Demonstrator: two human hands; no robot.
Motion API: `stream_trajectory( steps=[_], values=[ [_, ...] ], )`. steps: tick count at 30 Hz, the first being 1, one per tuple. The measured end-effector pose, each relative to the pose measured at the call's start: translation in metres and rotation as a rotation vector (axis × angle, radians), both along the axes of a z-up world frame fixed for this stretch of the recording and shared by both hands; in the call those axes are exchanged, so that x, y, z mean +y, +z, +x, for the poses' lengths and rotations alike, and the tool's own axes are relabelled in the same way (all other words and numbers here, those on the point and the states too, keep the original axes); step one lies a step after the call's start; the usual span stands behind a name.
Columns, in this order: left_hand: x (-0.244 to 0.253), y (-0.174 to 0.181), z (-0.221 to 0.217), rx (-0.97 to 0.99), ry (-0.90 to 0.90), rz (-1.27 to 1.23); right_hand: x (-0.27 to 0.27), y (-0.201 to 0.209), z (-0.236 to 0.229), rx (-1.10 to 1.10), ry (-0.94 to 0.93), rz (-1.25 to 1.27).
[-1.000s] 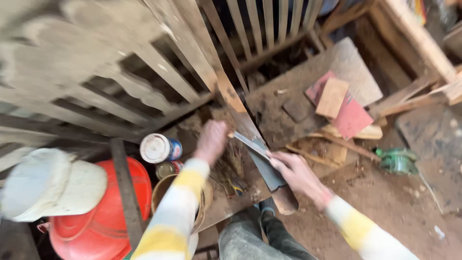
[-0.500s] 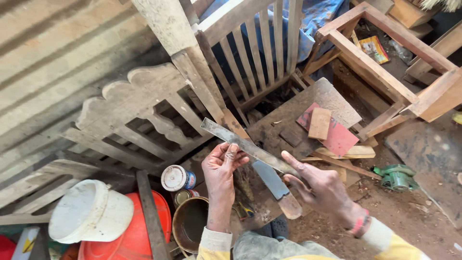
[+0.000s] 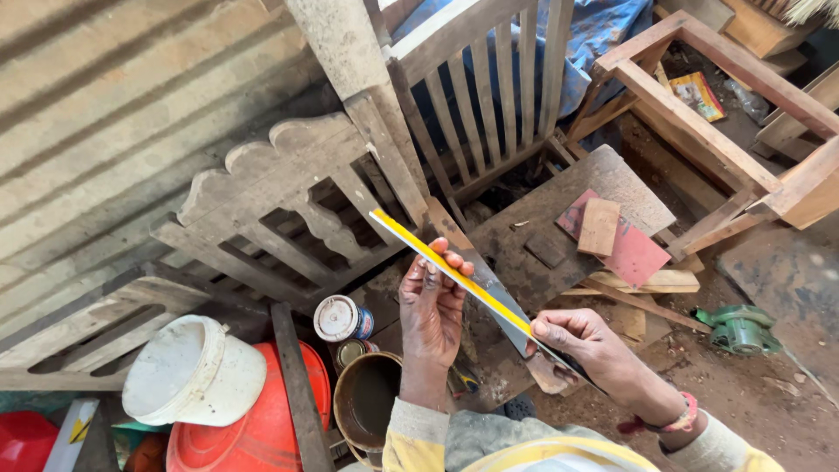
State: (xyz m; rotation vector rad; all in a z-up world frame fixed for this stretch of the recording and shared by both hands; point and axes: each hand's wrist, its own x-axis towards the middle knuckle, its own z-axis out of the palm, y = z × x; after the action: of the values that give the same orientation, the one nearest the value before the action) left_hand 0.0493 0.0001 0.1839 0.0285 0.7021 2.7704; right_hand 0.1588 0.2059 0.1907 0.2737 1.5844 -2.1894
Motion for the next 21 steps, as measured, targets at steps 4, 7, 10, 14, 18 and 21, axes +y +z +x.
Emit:
stream_trajectory(
  steps=[4,7,10,14,18,21],
  values=[
    [0.003,0.001,-0.003,0.018,-0.011,-0.010,0.005,-0.004,-0.002,0.027,-0.027,0.157],
    [0.009,0.003,-0.002,0.018,-0.031,-0.032,0.014,-0.009,-0.002,0.054,-0.052,0.204],
    [0.016,0.006,-0.003,0.022,-0.052,-0.067,0.024,-0.013,0.001,0.089,-0.083,0.235],
    [0.026,0.009,-0.007,-0.014,-0.096,-0.170,0.036,-0.016,0.005,0.095,-0.141,0.285],
    [0.033,0.016,-0.010,-0.027,-0.146,-0.343,0.040,-0.013,0.010,0.146,-0.203,0.412],
    [0.037,0.019,-0.012,-0.103,-0.144,-0.400,0.039,-0.009,0.012,0.178,-0.226,0.593]
  ],
)
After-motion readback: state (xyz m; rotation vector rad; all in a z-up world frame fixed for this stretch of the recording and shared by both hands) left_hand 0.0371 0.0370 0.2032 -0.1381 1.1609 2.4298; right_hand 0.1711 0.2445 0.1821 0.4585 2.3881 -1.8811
